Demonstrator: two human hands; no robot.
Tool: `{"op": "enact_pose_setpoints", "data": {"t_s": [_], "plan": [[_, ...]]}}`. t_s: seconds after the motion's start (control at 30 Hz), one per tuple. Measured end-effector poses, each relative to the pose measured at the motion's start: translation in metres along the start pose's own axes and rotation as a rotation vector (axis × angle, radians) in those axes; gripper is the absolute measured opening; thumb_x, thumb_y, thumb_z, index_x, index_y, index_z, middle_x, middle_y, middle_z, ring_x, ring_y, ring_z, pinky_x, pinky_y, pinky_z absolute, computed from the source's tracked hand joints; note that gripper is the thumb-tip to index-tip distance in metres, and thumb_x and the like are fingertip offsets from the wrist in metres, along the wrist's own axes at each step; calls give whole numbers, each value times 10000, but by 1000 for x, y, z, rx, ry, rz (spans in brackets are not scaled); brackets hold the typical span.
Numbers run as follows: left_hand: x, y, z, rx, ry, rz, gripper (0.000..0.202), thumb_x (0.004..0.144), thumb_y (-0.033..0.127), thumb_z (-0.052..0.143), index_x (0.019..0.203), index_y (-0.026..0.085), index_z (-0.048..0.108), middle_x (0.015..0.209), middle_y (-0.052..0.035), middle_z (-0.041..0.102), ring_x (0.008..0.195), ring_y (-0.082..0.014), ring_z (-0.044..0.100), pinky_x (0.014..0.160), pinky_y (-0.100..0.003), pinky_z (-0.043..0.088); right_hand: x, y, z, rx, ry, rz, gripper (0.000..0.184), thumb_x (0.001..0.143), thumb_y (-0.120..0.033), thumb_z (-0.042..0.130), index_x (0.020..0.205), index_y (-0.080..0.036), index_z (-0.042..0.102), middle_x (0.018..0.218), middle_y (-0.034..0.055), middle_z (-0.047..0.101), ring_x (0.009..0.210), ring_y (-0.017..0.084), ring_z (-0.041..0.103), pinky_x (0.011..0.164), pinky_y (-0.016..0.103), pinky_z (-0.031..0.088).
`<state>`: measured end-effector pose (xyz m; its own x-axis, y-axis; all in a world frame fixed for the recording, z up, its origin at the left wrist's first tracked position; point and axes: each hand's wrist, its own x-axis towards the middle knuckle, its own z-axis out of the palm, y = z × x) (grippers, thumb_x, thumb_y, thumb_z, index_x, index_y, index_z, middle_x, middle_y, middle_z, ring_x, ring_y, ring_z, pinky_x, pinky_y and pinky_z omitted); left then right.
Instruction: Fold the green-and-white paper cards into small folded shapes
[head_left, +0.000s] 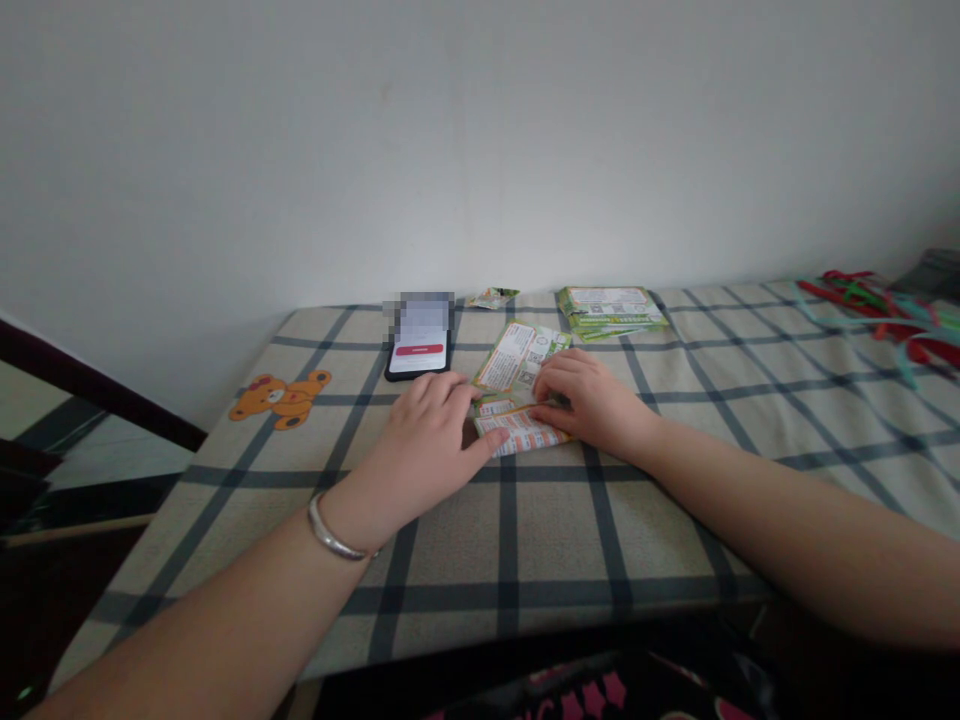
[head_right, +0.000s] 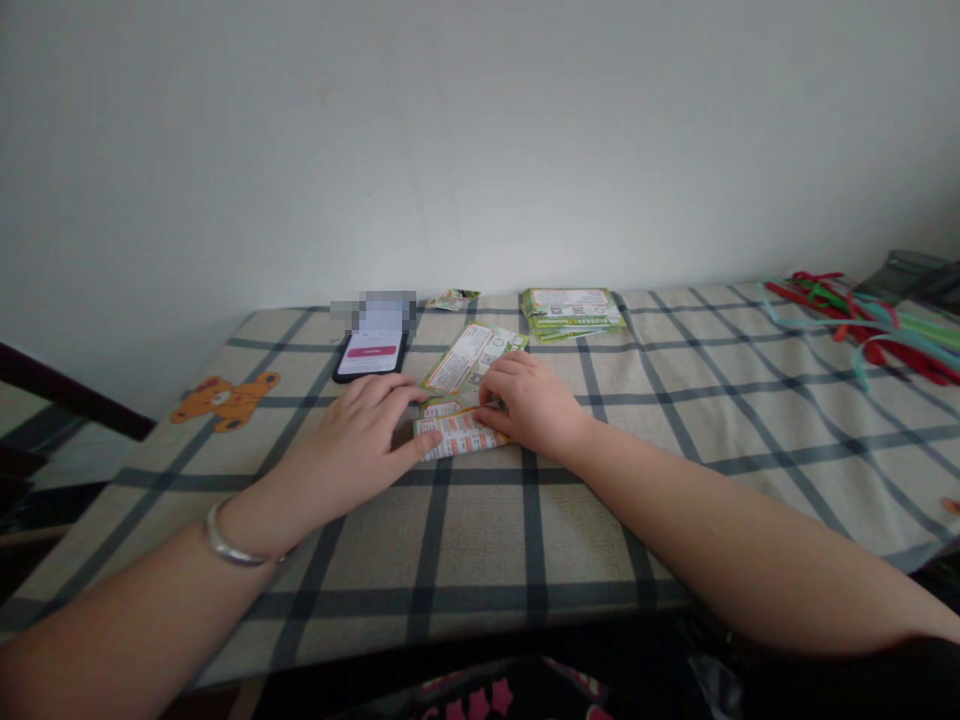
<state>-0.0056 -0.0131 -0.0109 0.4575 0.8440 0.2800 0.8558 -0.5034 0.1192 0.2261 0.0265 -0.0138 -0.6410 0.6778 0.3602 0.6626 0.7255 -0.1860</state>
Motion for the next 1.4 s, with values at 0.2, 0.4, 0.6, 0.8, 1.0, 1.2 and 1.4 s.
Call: {"op": "enact_pose_setpoints", "data": {"t_s": [0.2,0.4,0.6,0.8,1.0,1.2,1.4], "plan": [[1,2,4,32,15,-65,406,835,461,605,1087,147,553,1144,-114,560,1092,-295,502,962,-467,423,-1,-3,-1,-21,18,48,132,831,-284,663,787,-178,598,851,57,648,919,211,559,860,332,400],[2,0,7,35,25,-83,390,812,448,635,1059,160,545,1107,-92,560,1053,-283,507,922,-447,426,-2,-4,0,-37,24,88,137,819,-297,678,786,-184,609,876,60,652,926,215,557,879,339,404],[4,-1,10,-20,21,-96,363,807,408,646,1047,153,547,1093,-89,557,1068,-286,495,937,-452,414,-1,-4,-1,-45,20,98,130,818,-288,677,786,-182,608,873,65,654,929,222,557,875,349,408],[5,-1,12,-102,35,-89,275,814,377,637,979,166,576,1104,-80,557,1090,-280,486,971,-468,395,-1,-4,0,-30,24,93,128,809,-282,682,778,-179,613,870,73,657,923,223,558,865,358,411],[6,-2,13,-199,83,-2,158,813,306,643,897,178,600,1073,-62,592,1092,-261,474,982,-439,385,-2,-2,2,-5,52,51,120,814,-269,675,782,-179,603,891,72,667,943,225,568,872,358,417],[9,-3,8,-256,79,-2,130,809,279,652,875,186,589,955,-37,637,1036,-251,485,930,-425,410,-3,1,1,68,71,37,129,818,-274,677,778,-183,596,883,60,665,918,213,574,859,352,423],[9,-4,9,-295,71,-42,153,794,274,670,901,187,604,944,-43,641,1046,-259,480,922,-433,427,-4,0,-1,186,129,92,89,797,-219,705,767,-181,630,846,40,650,876,188,559,827,328,417]]}}
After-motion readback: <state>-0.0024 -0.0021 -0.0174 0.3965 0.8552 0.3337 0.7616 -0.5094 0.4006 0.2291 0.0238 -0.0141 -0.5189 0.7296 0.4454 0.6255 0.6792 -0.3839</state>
